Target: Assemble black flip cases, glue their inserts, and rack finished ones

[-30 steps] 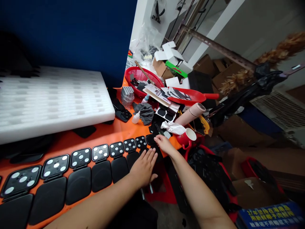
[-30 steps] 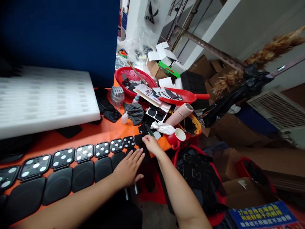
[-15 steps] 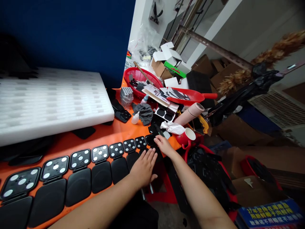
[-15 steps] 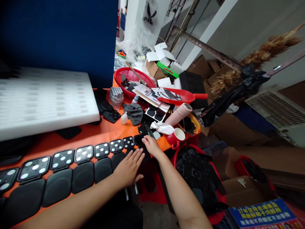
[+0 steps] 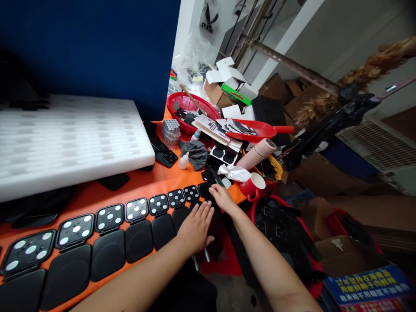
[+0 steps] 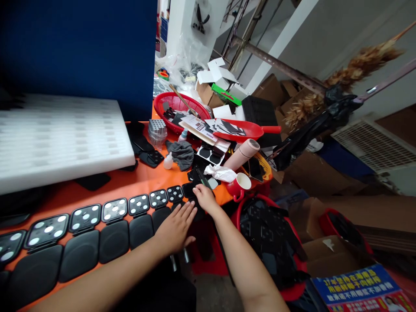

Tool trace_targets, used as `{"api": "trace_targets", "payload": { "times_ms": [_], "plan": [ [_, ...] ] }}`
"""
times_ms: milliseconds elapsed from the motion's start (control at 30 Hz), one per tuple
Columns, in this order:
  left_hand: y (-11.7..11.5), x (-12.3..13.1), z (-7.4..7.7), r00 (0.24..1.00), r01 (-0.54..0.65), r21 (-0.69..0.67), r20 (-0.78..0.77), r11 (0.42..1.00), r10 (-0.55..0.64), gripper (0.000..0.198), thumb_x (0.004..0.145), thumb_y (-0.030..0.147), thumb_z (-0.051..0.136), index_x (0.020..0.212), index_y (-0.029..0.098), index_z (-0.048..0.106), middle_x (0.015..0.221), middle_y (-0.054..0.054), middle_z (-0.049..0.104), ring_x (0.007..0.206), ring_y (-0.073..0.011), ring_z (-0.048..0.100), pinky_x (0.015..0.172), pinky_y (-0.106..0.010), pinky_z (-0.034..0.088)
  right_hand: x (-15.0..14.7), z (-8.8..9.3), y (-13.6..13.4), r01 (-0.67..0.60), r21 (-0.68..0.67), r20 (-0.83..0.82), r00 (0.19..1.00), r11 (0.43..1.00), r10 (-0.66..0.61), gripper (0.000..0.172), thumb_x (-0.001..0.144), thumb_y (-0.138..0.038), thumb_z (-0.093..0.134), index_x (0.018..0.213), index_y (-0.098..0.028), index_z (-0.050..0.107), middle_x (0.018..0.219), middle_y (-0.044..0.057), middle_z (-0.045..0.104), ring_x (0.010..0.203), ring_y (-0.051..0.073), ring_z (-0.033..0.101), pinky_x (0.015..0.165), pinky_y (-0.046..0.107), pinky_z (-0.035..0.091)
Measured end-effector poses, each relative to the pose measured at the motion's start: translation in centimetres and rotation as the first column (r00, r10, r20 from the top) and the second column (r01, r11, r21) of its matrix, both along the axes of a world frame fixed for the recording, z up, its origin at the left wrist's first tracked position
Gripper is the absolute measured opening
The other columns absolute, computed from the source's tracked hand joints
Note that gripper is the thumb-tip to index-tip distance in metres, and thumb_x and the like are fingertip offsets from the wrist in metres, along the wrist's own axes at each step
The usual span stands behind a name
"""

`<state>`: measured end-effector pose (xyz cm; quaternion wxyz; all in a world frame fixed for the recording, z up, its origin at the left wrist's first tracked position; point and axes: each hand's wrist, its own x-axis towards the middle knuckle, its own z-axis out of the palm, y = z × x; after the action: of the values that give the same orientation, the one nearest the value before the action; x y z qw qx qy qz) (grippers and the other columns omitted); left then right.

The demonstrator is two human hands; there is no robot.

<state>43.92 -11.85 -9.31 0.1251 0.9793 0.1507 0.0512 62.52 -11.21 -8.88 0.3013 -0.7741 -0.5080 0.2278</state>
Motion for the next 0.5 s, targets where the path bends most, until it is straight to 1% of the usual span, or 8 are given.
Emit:
{"api": "trace_targets", "payload": {
  "times_ms": [100, 233, 333, 500],
  "plan": [
    [0.2, -0.1, 0.3, 1.000, 0.009, -0.019, 0.004, 1.000, -0.009, 0.083, 0.079, 0.058, 0.043, 0.142, 0.006, 0.025, 0.150, -0.018, 0.017, 0.138, -0.0296, 0.016, 0.111, -0.045, 0.012, 0.0, 0.2, 0.1, 0.004, -0.018, 0.025, 1.000, 1.000, -0.003, 0.021, 0.081, -0.037, 0.045, 0.075, -0.018, 0.054, 0.070, 0.001, 0.056, 0.065, 0.015, 0.050, 0.062, 0.026, 0.037],
    [0.2, -0.1, 0.2, 1.000, 0.003, -0.014, 0.016, 1.000, -0.002, 0.084, 0.079, 0.057, 0.044, 0.142, 0.006, 0.024, 0.150, -0.018, 0.017, 0.138, -0.0300, 0.016, 0.111, -0.045, 0.011, 0.1, 0.6, 0.2, -0.016, -0.060, 0.020, 1.000, 0.998, 0.017, 0.021, 0.080, -0.037, 0.046, 0.076, -0.019, 0.055, 0.068, -0.001, 0.056, 0.062, 0.014, 0.049, 0.060, 0.025, 0.037],
    [0.1, -0.1, 0.1, 1.000, 0.005, -0.013, 0.022, 1.000, -0.005, 0.084, 0.079, 0.058, 0.044, 0.142, 0.006, 0.024, 0.150, -0.018, 0.017, 0.138, -0.0299, 0.016, 0.111, -0.045, 0.011, 0.1, 1.2, 0.5, -0.017, -0.093, 0.007, 1.000, 0.995, 0.018, 0.020, 0.079, -0.036, 0.048, 0.073, -0.018, 0.054, 0.064, -0.002, 0.054, 0.059, 0.013, 0.048, 0.057, 0.023, 0.037],
    [0.1, -0.1, 0.1, 1.000, 0.005, -0.013, 0.020, 1.000, -0.005, 0.084, 0.079, 0.058, 0.044, 0.142, 0.005, 0.024, 0.150, -0.018, 0.016, 0.138, -0.0298, 0.015, 0.111, -0.045, 0.012, -0.2, 2.0, 1.3, 0.026, -0.147, 0.017, 1.000, 0.989, -0.024, 0.019, 0.076, -0.034, 0.053, 0.066, -0.018, 0.052, 0.060, -0.003, 0.053, 0.058, 0.012, 0.049, 0.057, 0.023, 0.037]
  ]
}}
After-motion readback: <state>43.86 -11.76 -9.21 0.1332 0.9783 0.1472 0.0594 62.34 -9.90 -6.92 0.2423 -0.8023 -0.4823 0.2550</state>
